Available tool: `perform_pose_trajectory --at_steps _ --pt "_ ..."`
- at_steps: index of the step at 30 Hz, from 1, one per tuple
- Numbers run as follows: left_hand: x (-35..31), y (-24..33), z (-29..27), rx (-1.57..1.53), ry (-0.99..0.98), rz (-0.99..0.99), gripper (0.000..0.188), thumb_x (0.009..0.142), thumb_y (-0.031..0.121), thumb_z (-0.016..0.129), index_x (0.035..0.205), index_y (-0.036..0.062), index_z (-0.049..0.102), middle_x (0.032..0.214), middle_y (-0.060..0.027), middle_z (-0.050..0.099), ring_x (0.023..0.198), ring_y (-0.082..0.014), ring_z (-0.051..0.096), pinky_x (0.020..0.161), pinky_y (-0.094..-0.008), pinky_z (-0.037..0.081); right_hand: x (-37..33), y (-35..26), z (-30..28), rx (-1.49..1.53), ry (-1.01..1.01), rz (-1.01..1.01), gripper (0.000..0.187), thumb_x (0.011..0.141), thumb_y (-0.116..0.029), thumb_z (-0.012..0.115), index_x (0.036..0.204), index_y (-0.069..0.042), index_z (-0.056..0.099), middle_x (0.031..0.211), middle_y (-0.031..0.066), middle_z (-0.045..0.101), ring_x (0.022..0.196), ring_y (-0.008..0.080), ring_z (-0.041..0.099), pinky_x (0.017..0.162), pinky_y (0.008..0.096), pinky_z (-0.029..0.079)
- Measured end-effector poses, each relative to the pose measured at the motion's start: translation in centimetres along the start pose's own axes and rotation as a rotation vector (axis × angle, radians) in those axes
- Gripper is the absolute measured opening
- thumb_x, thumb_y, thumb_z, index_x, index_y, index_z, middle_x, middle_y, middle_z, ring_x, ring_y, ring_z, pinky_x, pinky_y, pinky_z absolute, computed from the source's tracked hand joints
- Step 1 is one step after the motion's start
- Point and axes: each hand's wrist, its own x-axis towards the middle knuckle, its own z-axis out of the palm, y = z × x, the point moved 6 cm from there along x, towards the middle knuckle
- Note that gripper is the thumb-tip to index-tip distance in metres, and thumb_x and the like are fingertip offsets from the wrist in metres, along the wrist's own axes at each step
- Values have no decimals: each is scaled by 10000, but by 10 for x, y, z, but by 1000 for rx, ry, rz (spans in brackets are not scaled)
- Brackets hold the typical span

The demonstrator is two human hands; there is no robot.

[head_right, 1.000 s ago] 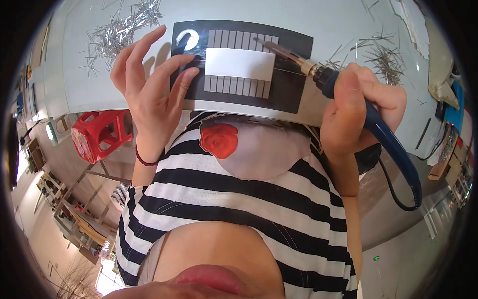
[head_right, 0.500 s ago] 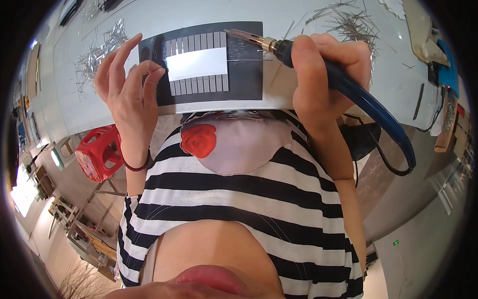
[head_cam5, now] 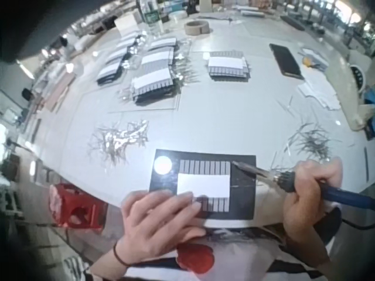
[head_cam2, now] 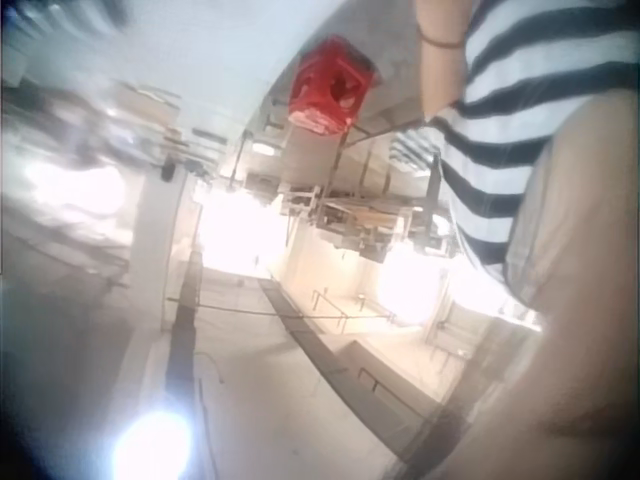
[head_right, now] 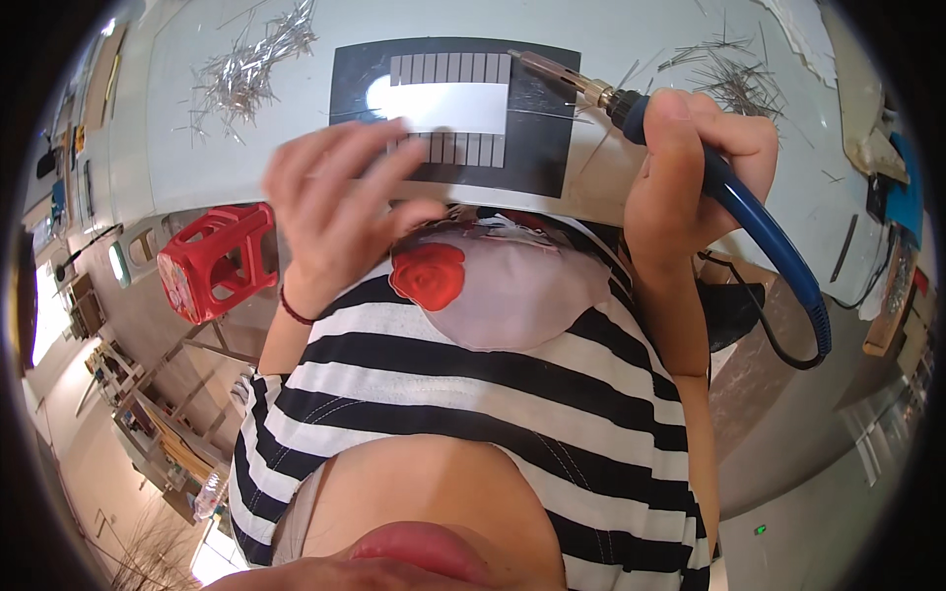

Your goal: Soldering thin metal wires onto a rectangular electronic component using a template and soldering iron.

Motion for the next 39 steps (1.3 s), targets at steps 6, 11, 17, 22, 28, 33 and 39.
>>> perform_pose_trajectory --at_steps 6,11,17,22,28,33,39 --pt "-14 9 21 22 -27 92 337 843 266 697 1146 121 725 1192 11 705 1017 -156 652 985 -354 411 2 5 -3 18 2 49 194 843 53 607 825 -50 443 611 -19 424 556 49 343 519 244 266" --pt "-22 11 7 64 45 149 241 815 167 651 1028 117 752 1070 24 735 917 -118 684 952 -341 411 3 3 -2 -50 74 20 177 845 29 620 835 -36 456 636 7 468 569 62 378 531 238 309" --pt "-7 9 -26 184 63 211 186 861 185 715 1031 174 790 1070 47 766 920 -107 701 1018 -365 319 -1 2 -16 -20 122 -75 158 880 11 626 896 -23 473 746 64 544 670 109 477 621 273 417" --pt "43 -58 -37 461 349 349 133 849 225 746 975 206 785 980 60 760 814 -91 675 1010 -385 352 -4 -3 -23 -9 201 -27 211 930 -18 569 884 -44 365 599 54 415 572 113 393 559 284 350" --pt "119 -147 -11 638 344 388 201 822 255 830 1003 244 744 1008 142 734 884 -49 673 1009 -329 361 -2 -5 -20 153 179 -19 217 898 -26 592 883 -60 379 580 28 371 550 115 317 534 308 291" --pt "127 -183 11 601 257 373 235 805 231 801 1018 220 701 1060 121 704 913 -78 654 1012 -368 362 4 -23 -11 35 212 99 190 892 -82 566 821 -96 391 541 -31 323 531 96 323 611 311 336" --pt "167 -113 33 308 172 407 407 792 300 828 1154 165 701 1133 41 704 1067 -158 644 1015 -388 438 5 -26 -15 37 207 -28 256 958 -219 644 966 -76 431 646 31 437 593 134 410 601 316 379"
